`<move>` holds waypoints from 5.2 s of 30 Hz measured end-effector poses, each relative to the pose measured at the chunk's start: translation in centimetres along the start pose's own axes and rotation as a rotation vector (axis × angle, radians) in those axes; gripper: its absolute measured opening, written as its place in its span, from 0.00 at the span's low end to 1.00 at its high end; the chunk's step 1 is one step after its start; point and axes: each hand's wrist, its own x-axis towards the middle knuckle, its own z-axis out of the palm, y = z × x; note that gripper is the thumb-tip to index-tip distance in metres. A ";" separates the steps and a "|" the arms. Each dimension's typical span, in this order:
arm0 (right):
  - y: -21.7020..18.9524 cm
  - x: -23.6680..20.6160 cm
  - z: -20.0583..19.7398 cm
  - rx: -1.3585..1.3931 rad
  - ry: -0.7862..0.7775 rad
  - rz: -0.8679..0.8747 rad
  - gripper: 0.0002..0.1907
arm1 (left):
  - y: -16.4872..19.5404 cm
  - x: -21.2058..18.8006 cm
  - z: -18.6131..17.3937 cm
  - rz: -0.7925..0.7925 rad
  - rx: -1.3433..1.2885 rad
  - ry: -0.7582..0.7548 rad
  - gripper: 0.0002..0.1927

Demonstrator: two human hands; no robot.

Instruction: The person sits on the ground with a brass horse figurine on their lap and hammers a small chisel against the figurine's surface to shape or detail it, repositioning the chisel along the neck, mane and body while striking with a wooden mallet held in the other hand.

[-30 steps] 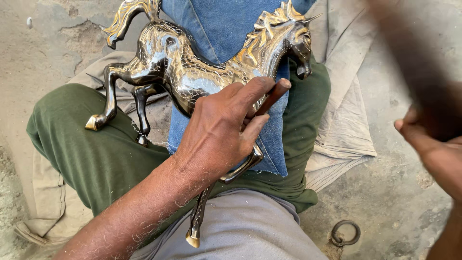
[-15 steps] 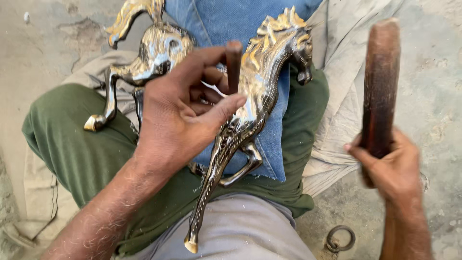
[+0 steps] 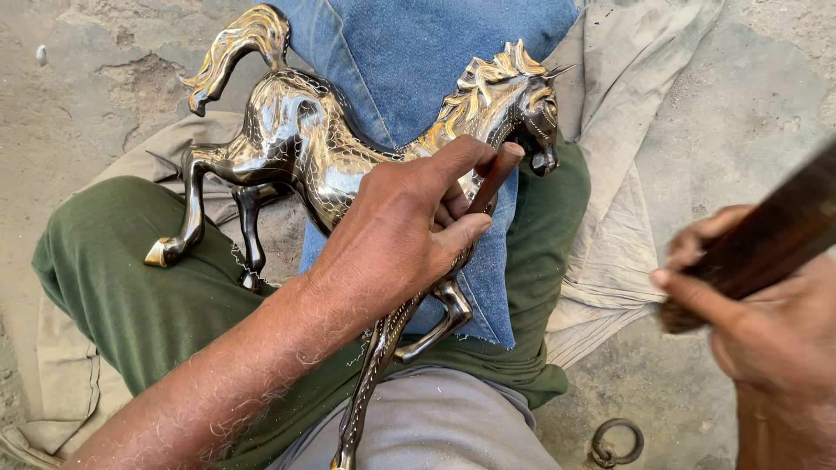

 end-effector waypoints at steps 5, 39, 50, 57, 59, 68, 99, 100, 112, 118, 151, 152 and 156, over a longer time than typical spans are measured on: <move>3.9 1.4 -4.7 0.002 0.023 0.014 0.21 | 0.4 -0.2 0.3 0.024 0.010 0.062 0.28; -1.4 3.4 -2.6 -0.848 -0.156 -0.097 0.18 | -0.3 -1.2 0.0 0.262 0.005 0.031 0.23; -2.0 3.8 -1.7 0.229 0.246 0.538 0.12 | 0.4 -0.8 -0.3 0.137 -0.081 -0.023 0.24; -1.7 2.2 -2.2 -0.843 -0.087 -0.085 0.13 | -0.3 -1.3 0.0 0.203 0.068 0.010 0.22; -1.8 2.3 -1.8 -1.026 -0.105 0.098 0.11 | -0.4 -1.3 0.1 0.170 0.086 -0.002 0.21; -3.5 1.6 -0.3 -1.064 -0.168 -0.240 0.11 | 0.0 -1.4 -0.6 0.278 0.064 -0.034 0.23; 0.0 1.2 -2.1 -0.669 -0.165 -0.125 0.14 | 0.8 -0.9 -0.2 0.191 0.198 -0.011 0.21; -0.2 1.5 -2.0 -0.704 -0.195 -0.130 0.15 | 0.8 -0.9 -0.2 0.188 0.196 -0.009 0.21; -1.5 0.9 -0.3 -0.415 0.007 0.139 0.20 | 0.7 -1.3 -0.7 0.250 0.140 -0.039 0.25; -0.4 0.7 -2.0 -0.962 -0.185 -0.046 0.17 | 0.2 -1.3 -0.6 0.279 0.131 0.012 0.22; 2.1 1.2 -5.7 -1.045 -0.131 -0.115 0.10 | -0.6 -2.2 -0.6 0.229 0.054 -0.012 0.24; 2.2 1.0 -6.0 -1.047 -0.124 -0.151 0.11 | -0.7 -2.2 -0.7 0.261 0.062 -0.006 0.24; 1.4 0.0 -5.6 -0.779 -0.048 0.117 0.08 | -0.8 -2.4 -0.9 0.301 0.040 -0.018 0.26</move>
